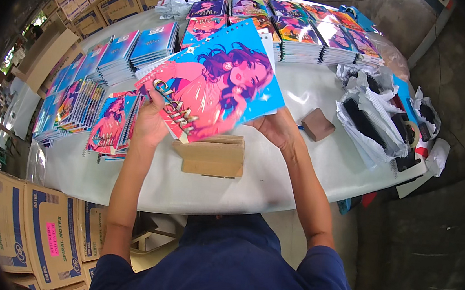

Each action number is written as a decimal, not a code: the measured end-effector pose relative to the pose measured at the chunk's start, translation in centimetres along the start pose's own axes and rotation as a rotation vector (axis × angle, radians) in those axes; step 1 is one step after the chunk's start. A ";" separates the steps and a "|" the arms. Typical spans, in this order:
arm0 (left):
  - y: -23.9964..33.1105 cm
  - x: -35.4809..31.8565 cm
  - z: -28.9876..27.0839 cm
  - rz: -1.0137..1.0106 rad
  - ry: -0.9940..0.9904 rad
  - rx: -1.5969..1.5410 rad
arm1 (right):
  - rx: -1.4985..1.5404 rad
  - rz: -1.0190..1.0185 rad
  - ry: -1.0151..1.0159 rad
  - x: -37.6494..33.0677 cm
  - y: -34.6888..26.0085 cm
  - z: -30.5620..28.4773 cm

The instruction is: The person is binding spiral notebooks by threading a wire coil through pre-punched holes in stacked paper and covers, then using pliers to cut and crimp the ends of the coil.

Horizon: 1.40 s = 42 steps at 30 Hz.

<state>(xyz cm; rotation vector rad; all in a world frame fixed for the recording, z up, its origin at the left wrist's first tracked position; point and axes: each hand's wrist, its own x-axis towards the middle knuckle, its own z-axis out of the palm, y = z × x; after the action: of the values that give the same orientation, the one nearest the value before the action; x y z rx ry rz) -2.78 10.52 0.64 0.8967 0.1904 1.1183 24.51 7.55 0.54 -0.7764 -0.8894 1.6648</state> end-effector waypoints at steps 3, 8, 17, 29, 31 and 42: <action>-1.9 1.5 -1.5 -0.116 -0.244 -0.231 | -0.040 0.066 -0.054 0.5 -0.3 0.6; -4.2 4.6 -3.0 -0.062 -0.312 0.048 | -0.013 0.230 -0.382 0.7 -0.8 1.2; -5.9 6.3 -0.1 0.161 -0.529 0.157 | -0.333 0.212 -0.443 3.3 -0.2 1.4; 0.1 -2.1 -1.2 0.093 -0.218 0.096 | -0.282 -0.575 0.451 -3.3 4.0 1.3; 1.3 -2.8 1.1 0.070 -0.122 0.576 | -0.189 -0.576 0.440 -4.2 5.8 0.8; 3.6 0.5 5.3 -0.033 -0.313 0.974 | -0.312 -0.419 0.320 -5.2 8.0 -1.2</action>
<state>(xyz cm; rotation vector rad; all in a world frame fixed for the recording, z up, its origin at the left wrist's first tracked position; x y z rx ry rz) -2.14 8.63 6.74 1.9059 0.5079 0.8092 22.91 1.28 -6.65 -0.9595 -1.0117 1.0148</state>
